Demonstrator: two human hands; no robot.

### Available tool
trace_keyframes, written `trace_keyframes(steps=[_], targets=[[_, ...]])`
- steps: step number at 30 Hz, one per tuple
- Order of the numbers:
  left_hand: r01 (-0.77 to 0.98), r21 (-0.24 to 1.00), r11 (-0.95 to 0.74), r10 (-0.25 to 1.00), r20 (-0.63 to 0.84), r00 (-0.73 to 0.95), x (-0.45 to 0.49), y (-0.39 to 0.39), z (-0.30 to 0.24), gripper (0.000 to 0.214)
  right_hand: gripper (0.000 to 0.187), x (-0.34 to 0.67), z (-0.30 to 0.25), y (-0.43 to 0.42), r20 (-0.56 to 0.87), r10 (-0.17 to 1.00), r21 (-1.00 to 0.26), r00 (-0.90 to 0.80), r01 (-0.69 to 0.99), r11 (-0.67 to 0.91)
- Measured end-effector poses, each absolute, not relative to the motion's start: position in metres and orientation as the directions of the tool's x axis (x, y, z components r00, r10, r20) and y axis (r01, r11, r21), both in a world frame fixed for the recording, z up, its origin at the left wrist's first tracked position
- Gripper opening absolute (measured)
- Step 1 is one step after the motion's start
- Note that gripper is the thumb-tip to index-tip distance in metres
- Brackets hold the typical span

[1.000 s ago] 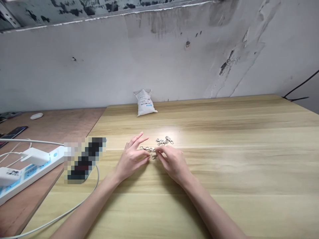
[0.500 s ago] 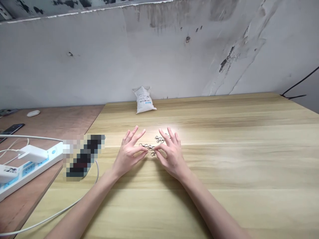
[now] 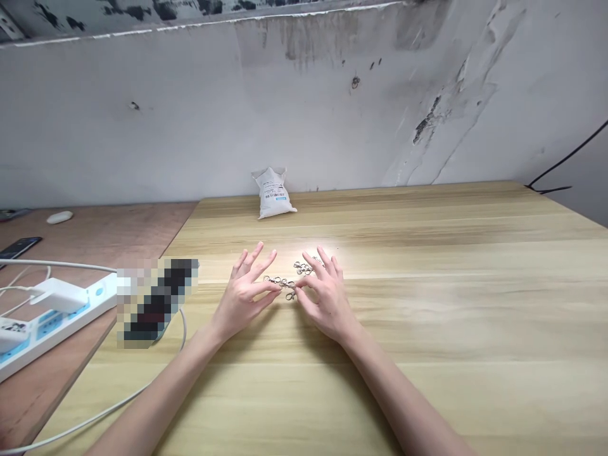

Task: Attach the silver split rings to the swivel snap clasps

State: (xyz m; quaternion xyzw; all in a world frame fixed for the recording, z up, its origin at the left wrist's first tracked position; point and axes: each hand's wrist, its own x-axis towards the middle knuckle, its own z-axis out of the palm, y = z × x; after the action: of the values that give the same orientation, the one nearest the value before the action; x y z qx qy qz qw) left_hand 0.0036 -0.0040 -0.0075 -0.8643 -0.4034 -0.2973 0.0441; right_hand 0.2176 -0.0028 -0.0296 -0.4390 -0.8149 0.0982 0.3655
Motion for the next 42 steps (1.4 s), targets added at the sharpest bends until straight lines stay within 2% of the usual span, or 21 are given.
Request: trace_keyframes(steps=[9, 15, 23, 29, 35, 42], targets=[[0.743, 0.151, -0.652, 0.678, 0.555, 0.482, 0.006, -0.007, -0.006, 0.017, 0.011, 0.217, -0.028, -0.003, 0.502, 0.772, -0.492, -0.39, 0.605, 0.626], [0.72, 0.182, -0.67, 0.674, 0.556, 0.487, 0.01, -0.01, -0.005, 0.014, 0.012, 0.219, -0.036, 0.001, 0.488, 0.812, -0.529, -0.319, 0.632, 0.566], [0.752, 0.201, -0.628, 0.71, 0.545, 0.447, 0.004, -0.006, -0.005, 0.013, 0.012, 0.218, -0.026, -0.004, 0.535, 0.769, -0.543, -0.35, 0.556, 0.63], [0.726, 0.206, -0.656, 0.691, 0.55, 0.469, 0.006, -0.008, -0.004, 0.015, 0.011, 0.216, -0.027, -0.003, 0.533, 0.776, -0.556, -0.336, 0.552, 0.621], [0.704, 0.281, -0.653, 0.713, 0.541, 0.445, 0.007, -0.009, -0.002, 0.012, 0.013, 0.216, -0.032, -0.002, 0.519, 0.8, -0.545, -0.3, 0.605, 0.58], [0.675, 0.358, -0.645, 0.723, 0.57, 0.389, 0.012, -0.014, 0.002, 0.011, 0.017, 0.206, -0.024, -0.01, 0.512, 0.755, -0.483, -0.41, 0.589, 0.648]])
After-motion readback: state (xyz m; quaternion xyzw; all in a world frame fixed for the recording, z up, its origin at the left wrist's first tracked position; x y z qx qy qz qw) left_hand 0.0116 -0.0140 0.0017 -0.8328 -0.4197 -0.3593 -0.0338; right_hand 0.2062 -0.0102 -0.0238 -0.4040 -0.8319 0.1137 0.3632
